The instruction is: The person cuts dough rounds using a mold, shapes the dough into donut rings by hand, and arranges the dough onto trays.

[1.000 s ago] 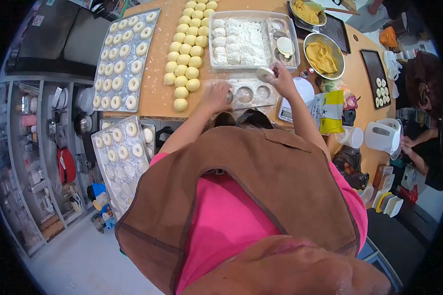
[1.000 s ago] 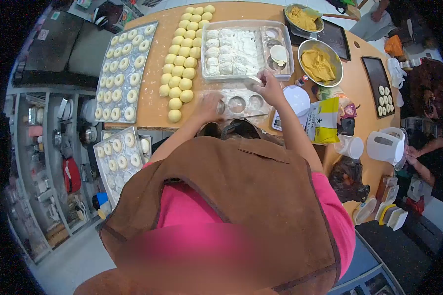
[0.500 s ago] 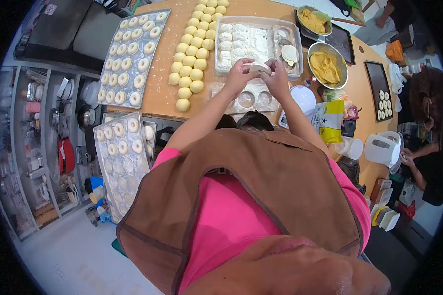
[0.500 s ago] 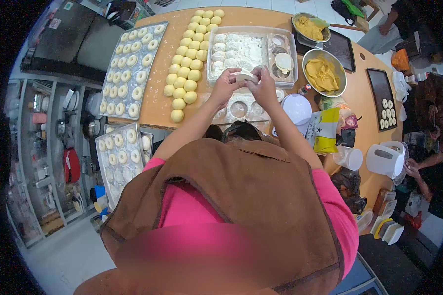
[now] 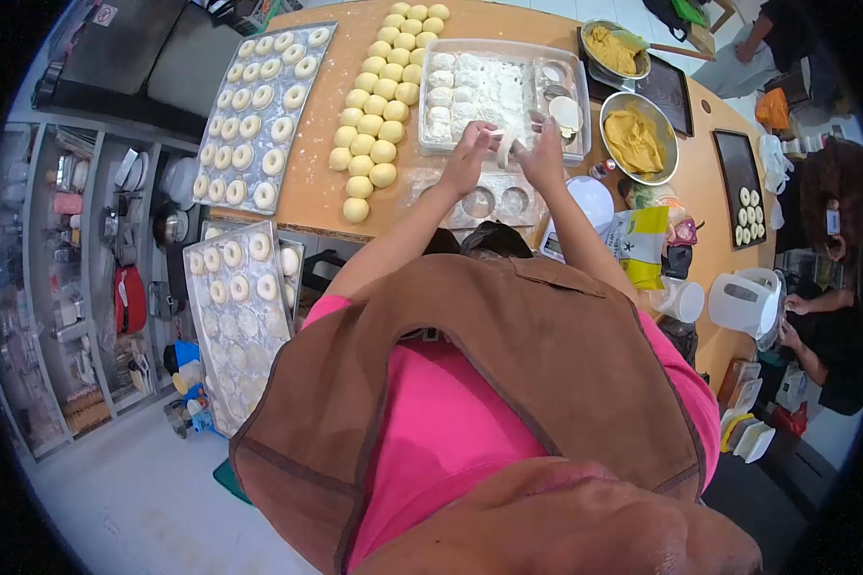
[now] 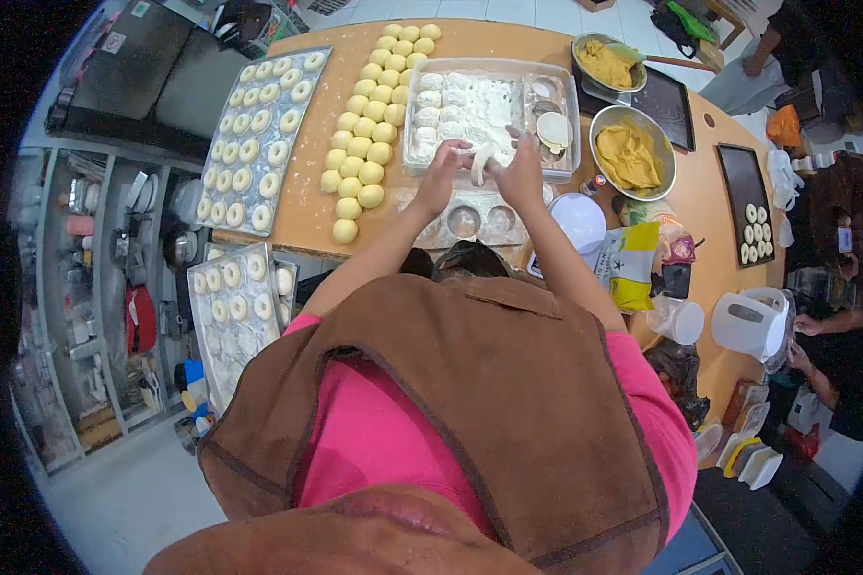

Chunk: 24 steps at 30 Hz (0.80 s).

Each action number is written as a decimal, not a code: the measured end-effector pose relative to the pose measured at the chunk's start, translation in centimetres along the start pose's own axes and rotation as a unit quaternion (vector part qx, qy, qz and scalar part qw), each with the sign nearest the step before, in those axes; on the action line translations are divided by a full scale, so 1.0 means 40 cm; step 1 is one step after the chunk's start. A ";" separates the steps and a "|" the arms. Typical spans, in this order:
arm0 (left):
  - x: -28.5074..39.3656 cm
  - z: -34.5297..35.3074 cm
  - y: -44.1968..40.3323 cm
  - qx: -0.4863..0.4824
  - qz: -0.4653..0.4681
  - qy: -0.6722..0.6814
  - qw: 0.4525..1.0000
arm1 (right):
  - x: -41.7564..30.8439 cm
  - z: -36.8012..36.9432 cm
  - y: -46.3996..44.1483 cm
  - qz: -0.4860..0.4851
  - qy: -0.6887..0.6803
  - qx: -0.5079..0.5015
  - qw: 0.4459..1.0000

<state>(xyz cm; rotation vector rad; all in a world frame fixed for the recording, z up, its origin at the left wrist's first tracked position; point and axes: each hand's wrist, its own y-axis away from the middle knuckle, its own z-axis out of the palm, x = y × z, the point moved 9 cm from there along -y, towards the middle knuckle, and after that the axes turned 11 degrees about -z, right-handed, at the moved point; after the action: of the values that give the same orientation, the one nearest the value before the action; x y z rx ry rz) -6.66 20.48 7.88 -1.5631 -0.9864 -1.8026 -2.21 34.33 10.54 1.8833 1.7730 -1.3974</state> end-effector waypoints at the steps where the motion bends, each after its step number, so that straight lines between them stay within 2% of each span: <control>1: 0.006 0.000 -0.003 -0.009 0.013 0.008 1.000 | -0.013 -0.002 -0.002 -0.004 0.035 -0.016 0.999; 3: 0.011 0.003 -0.005 -0.018 0.028 0.017 0.999 | -0.028 0.002 -0.004 -0.009 0.071 -0.032 0.997; 5: -0.012 0.003 -0.012 -0.011 -0.020 0.019 1.000 | -0.065 0.006 -0.012 -0.092 0.061 -0.014 0.994; 9: -0.021 0.011 -0.016 -0.063 0.014 0.012 0.998 | -0.045 -0.021 -0.022 -0.038 0.047 0.027 0.998; 11: 0.008 0.009 -0.007 -0.063 0.004 0.123 0.990 | -0.052 0.003 -0.021 -0.045 0.132 -0.042 0.989; 12: 0.004 0.010 -0.006 -0.062 0.003 0.124 0.990 | -0.058 0.005 -0.016 -0.045 0.133 -0.043 0.989; 14: -0.016 0.015 -0.011 -0.057 -0.026 0.077 0.995 | -0.099 0.009 -0.015 -0.109 0.054 -0.027 0.992; 15: -0.012 0.015 -0.007 -0.057 -0.026 0.078 0.995 | -0.105 -0.009 -0.023 -0.130 0.039 0.020 0.991; 16: -0.006 0.019 -0.001 -0.063 -0.023 0.067 0.995 | -0.097 -0.008 -0.028 -0.130 0.039 0.020 0.991; 18: 0.005 0.025 0.003 -0.071 -0.021 0.056 0.996 | 0.003 0.018 -0.027 0.023 -0.086 -0.024 0.996; 19: -0.002 0.014 -0.003 -0.044 -0.047 0.112 0.992 | 0.045 0.066 -0.017 0.106 -0.309 -0.038 0.945; 20: -0.010 0.005 -0.009 -0.017 -0.072 0.169 0.983 | 0.065 0.069 -0.011 0.105 -0.308 -0.039 0.945; 21: -0.023 0.005 -0.021 -0.016 -0.072 0.170 0.983 | 0.057 0.088 -0.001 0.148 -0.331 -0.091 0.928; 22: -0.059 -0.003 -0.034 0.008 -0.119 0.207 0.971 | 0.050 0.110 0.014 0.191 -0.351 -0.142 0.906; 23: -0.099 -0.006 -0.039 0.031 -0.166 0.243 0.955 | 0.049 0.111 0.016 0.191 -0.351 -0.143 0.906; 24: -0.103 0.002 -0.041 0.030 -0.166 0.243 0.955 | 0.048 0.124 0.024 0.223 -0.417 -0.141 0.870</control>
<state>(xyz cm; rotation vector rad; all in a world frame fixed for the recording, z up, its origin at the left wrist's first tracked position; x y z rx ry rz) -7.22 21.25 3.55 -0.8776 -1.0850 -2.2140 -4.10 31.91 6.10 1.1365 0.9652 -1.3585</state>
